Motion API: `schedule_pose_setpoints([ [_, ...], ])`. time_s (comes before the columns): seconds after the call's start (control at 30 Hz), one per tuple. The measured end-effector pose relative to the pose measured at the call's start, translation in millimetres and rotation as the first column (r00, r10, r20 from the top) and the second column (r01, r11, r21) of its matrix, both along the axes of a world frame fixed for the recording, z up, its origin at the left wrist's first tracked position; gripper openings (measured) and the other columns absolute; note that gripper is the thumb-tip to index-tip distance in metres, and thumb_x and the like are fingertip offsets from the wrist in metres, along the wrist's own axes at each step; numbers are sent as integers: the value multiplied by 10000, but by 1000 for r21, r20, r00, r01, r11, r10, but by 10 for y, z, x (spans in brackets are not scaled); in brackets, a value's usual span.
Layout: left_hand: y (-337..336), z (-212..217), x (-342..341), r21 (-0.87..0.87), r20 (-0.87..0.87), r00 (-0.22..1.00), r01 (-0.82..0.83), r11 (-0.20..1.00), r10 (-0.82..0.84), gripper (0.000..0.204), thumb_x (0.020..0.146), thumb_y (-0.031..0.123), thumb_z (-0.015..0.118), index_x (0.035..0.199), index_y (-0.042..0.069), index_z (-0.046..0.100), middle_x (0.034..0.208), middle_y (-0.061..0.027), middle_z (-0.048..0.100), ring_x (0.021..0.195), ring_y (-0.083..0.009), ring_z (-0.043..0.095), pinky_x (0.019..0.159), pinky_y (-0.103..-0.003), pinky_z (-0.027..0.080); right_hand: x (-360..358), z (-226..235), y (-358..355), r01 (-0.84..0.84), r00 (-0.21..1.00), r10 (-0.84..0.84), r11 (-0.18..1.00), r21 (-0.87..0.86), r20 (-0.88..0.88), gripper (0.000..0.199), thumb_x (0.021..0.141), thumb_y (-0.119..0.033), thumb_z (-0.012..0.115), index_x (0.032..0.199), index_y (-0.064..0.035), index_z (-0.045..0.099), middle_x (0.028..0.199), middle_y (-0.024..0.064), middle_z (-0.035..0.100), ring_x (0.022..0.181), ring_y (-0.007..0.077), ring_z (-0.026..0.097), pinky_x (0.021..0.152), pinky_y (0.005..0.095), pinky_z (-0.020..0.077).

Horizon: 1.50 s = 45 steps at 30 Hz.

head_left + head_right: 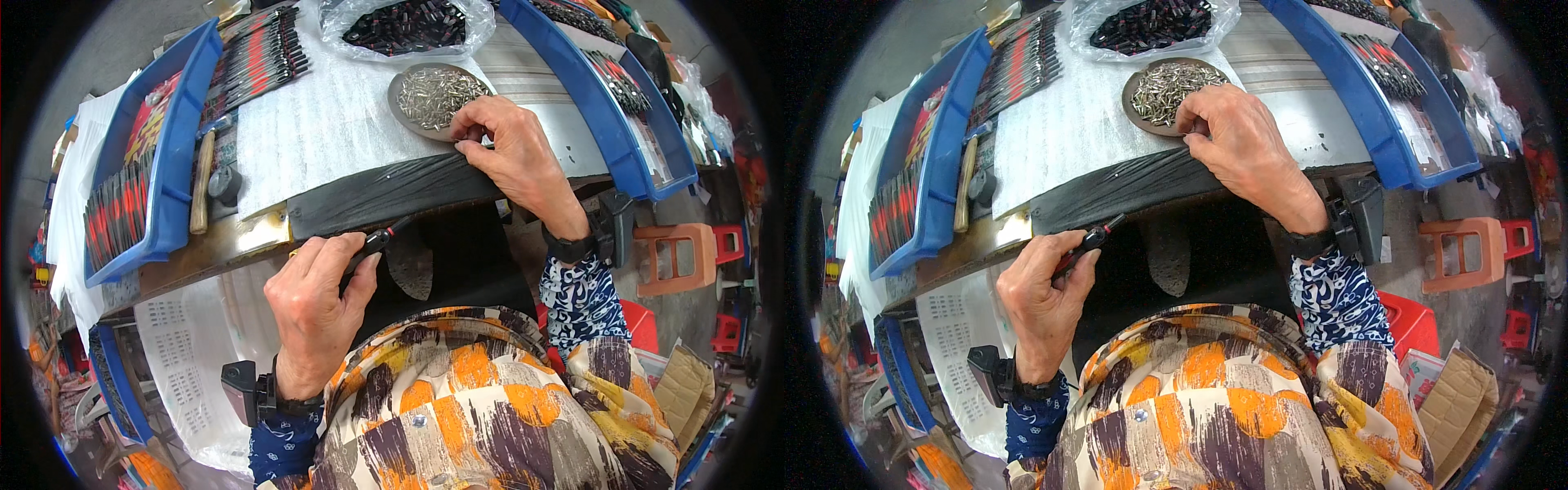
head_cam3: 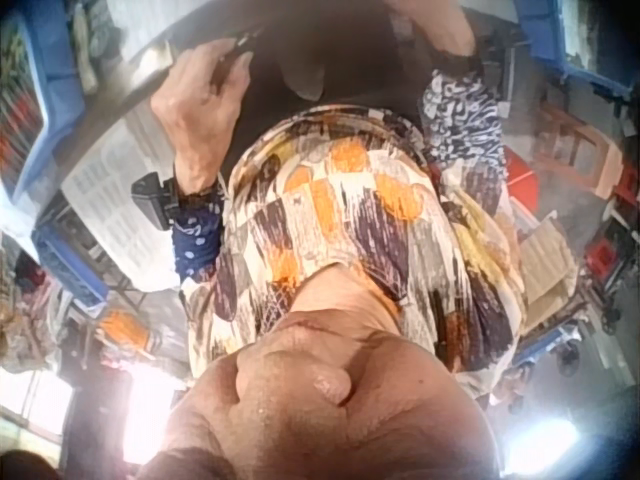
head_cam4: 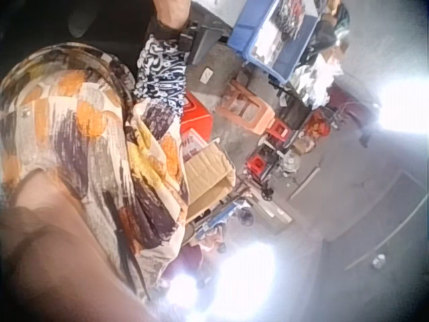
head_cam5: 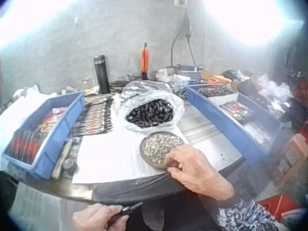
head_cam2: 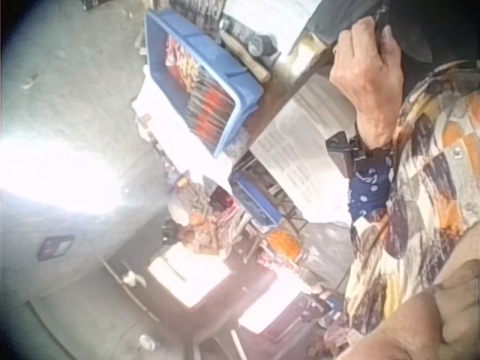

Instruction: The person assembles small pencil-like components by inserting metal pins into black plastic bodies and securing them with a red ring. They repeatedly pick parts from trays and a bowl, insert the pins, and place finished units into a blue bin. A hammer is used once to tap a pin into place.

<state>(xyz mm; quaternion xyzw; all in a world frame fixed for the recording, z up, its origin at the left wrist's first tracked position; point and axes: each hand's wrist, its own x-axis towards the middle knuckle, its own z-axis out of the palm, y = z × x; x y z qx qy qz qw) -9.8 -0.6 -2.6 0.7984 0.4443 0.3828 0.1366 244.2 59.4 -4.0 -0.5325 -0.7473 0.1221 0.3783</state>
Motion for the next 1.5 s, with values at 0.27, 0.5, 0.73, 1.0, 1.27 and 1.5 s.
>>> schedule_pose_setpoints([
  [0.27, -45, 12, -5, 7, 2, 1000, -4, 1000, 4, 230, 697, -7, 765, 904, 15, 670, 760, -123, 636, 646, -276, 625, 581, -337, 496, -25, 2, -69, 43, 992, -57, 992, 117, 112, 96, 805, -50, 621, 826, 42, 640, 788, 162, 635, 833, 321, 611, 774, 425, 477],
  [0.5, -67, 33, -15, -8, 17, 1000, 19, 1000, -19, 218, 711, -5, 757, 909, 10, 667, 757, -128, 633, 644, -278, 627, 573, -335, 494, -54, 15, -85, 56, 990, -79, 981, 186, 119, 105, 823, -57, 610, 863, 36, 636, 794, 163, 643, 807, 323, 615, 746, 425, 484],
  [0.73, -108, 106, 3, -124, 30, 999, 26, 992, -22, 207, 736, -4, 744, 925, 6, 659, 754, -130, 629, 630, -256, 628, 561, -330, 493, -349, 130, -560, -172, 938, 144, 983, -61, -316, 77, 826, -31, 667, 884, 10, 640, 844, 62, 657, 734, 106, 576, 639, 236, 466],
  [1.0, -148, 121, 54, -89, 38, 999, 31, 996, -27, 227, 703, -8, 749, 911, 13, 659, 740, -129, 613, 620, -282, 611, 555, -345, 489, -570, -26, -679, -298, 870, 293, 953, 51, -397, 96, 842, -42, 692, 898, -8, 622, 959, 73, 643, 805, 118, 555, 679, 238, 443],
  [1.27, -169, 90, 62, -17, 12, 1000, 25, 1000, -25, 251, 677, 3, 761, 908, 24, 666, 757, -112, 624, 651, -285, 624, 583, -354, 501, -595, -58, -708, -273, 893, 286, 958, 88, -347, 104, 829, -41, 701, 891, -13, 622, 947, 78, 645, 800, 135, 563, 663, 252, 455],
  [1.5, -184, 84, 56, 21, -32, 999, 20, 1000, -19, 280, 670, 13, 764, 928, 42, 660, 766, -98, 620, 659, -280, 621, 586, -355, 502, -637, -37, -750, -243, 900, 266, 964, 109, -345, 172, 741, 32, 707, 866, -10, 596, 862, 90, 623, 813, 254, 589, 729, 345, 483],
])
